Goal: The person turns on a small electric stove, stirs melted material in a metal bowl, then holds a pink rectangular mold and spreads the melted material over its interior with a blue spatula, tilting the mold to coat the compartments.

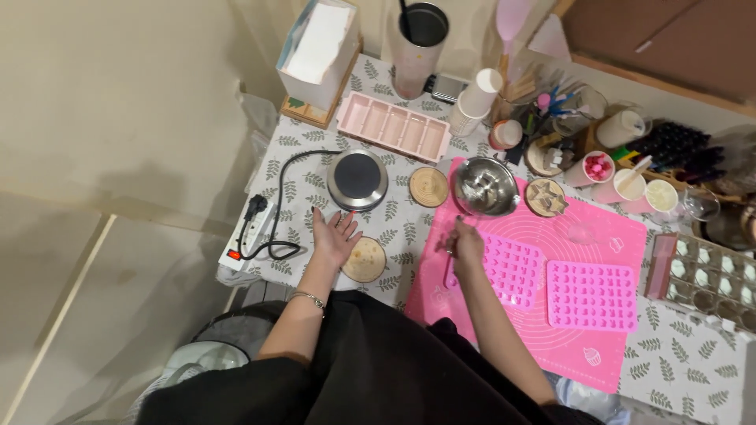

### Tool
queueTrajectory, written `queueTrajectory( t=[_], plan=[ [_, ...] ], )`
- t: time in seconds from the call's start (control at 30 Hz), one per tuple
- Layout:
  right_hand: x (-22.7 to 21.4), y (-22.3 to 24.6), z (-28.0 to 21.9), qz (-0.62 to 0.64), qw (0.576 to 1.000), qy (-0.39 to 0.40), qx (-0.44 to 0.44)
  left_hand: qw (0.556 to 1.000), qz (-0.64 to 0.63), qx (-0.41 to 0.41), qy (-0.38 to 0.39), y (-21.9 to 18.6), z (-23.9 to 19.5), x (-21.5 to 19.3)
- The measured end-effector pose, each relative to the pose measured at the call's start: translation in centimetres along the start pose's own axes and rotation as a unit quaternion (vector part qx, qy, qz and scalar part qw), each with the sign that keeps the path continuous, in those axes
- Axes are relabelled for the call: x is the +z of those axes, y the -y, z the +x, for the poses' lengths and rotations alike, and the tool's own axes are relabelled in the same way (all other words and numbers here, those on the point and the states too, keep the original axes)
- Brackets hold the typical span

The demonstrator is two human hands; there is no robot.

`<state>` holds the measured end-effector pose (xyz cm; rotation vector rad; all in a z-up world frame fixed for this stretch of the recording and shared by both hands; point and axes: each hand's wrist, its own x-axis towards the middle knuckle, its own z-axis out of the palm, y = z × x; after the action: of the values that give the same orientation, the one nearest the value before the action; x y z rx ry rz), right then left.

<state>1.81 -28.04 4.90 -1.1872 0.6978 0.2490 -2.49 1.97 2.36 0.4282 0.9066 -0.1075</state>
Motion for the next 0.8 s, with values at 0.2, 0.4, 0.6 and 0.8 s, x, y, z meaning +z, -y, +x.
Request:
queueTrajectory(
  t=[0.2,0.4,0.6,0.8],
  plan=[
    [2.6,1.2,-5.8,-0.086,0.993,-0.02,-0.078,1.0,-0.004,-0.005,0.022,-0.6,1.0,-0.4],
    [10.7,2.5,-12.9,-0.136,0.98,0.13,-0.062,0.997,0.054,-0.048,0.006,-1.6,1.0,0.7],
    [14.8,0.0,-10.8,-0.185,0.968,0.162,-0.043,0.994,0.092,-0.061,-0.002,-2.3,2.0,0.7],
    [15.6,-0.4,-11.4,-0.21,0.961,0.176,-0.035,0.996,0.025,-0.09,0.001,-2.6,1.7,0.8]
  ],
)
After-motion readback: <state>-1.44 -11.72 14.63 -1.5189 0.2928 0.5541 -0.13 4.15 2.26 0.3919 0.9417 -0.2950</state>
